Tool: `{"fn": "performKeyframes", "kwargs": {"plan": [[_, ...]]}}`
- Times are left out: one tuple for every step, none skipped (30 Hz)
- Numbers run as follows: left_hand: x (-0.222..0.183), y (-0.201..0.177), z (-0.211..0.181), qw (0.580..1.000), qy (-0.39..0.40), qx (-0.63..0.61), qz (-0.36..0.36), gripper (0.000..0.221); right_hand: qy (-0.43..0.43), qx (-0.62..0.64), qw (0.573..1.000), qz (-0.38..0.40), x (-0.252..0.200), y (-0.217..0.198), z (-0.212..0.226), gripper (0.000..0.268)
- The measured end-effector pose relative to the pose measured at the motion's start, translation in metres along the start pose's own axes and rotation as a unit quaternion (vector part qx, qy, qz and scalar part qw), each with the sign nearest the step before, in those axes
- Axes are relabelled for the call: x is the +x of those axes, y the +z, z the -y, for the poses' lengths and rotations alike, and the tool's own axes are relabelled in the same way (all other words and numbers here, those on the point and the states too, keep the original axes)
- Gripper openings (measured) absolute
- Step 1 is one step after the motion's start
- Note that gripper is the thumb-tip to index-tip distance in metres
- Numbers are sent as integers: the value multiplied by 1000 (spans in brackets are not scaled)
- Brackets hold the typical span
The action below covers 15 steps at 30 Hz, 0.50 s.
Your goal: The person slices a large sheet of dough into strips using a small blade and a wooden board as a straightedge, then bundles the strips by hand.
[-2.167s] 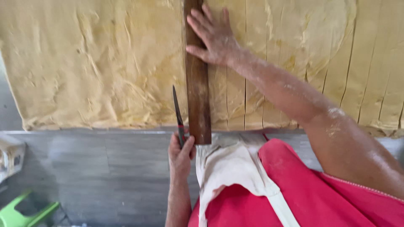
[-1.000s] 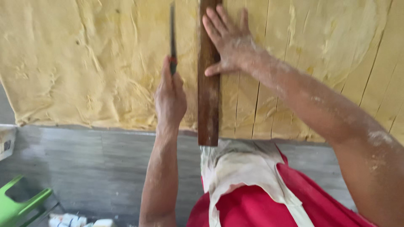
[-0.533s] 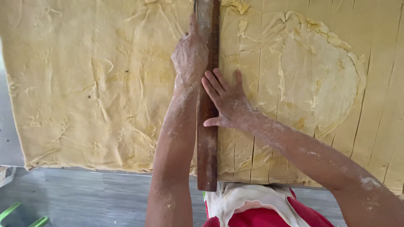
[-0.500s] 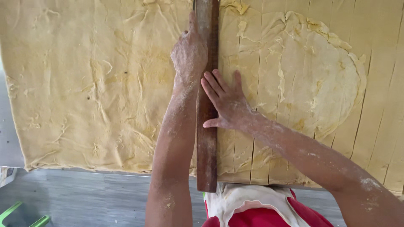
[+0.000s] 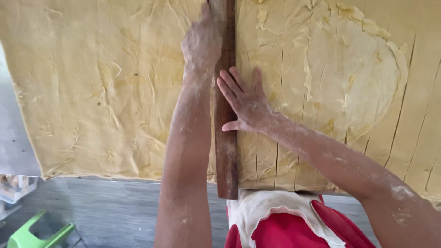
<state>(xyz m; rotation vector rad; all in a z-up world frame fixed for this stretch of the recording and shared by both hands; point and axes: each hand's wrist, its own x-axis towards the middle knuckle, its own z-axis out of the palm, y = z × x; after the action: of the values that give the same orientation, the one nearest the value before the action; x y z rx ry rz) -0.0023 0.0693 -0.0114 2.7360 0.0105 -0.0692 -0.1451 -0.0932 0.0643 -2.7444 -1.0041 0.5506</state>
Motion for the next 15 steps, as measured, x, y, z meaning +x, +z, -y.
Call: {"fn": "performKeyframes", "kwargs": {"plan": [[-19, -7, -3, 1000, -12, 3, 24, 61, 6, -9, 1000, 11, 1, 0, 0, 139], [-40, -15, -5, 998, -29, 5, 47, 61, 8, -18, 1000, 24, 0, 0, 1, 138], [-62, -23, -7, 997, -37, 1, 66, 63, 11, -27, 999, 37, 1, 0, 2, 136], [-88, -31, -9, 995, -48, -5, 87, 65, 10, -26, 999, 29, 0, 0, 2, 138], [-110, -37, -12, 992, -59, -10, 107, 68, 9, -26, 999, 21, 0, 1, 2, 139], [-131, -42, -15, 991, -69, -12, 118, 67, 7, -23, 1000, 14, 0, 3, 3, 140], [-149, -46, -18, 988, -79, -14, 130, 67, 18, -25, 999, 26, 1, 4, 3, 142], [-168, -50, -20, 986, -91, -16, 140, 66, 27, -27, 999, 38, 3, 5, 2, 145], [-187, -54, -21, 984, -96, -10, 148, 70, 36, -30, 998, 50, 5, 5, 2, 148], [-203, -58, -24, 983, -98, -6, 157, 74, 35, -26, 998, 43, 5, 6, 3, 148], [-220, -63, -26, 981, -100, -1, 166, 77, 34, -22, 999, 35, 4, 7, 3, 149], [-236, -68, -28, 980, -101, 5, 171, 75, 33, -21, 999, 26, 5, 7, 2, 149], [-252, -72, -30, 979, -103, 11, 175, 72, 35, -31, 998, 31, 7, 7, 2, 149], [-270, -77, -31, 978, -105, 17, 182, 69, 39, -39, 998, 38, 7, 9, 2, 149], [-287, -80, -31, 978, -102, 12, 179, 68, 42, -48, 997, 45, 7, 12, 2, 149]]}}
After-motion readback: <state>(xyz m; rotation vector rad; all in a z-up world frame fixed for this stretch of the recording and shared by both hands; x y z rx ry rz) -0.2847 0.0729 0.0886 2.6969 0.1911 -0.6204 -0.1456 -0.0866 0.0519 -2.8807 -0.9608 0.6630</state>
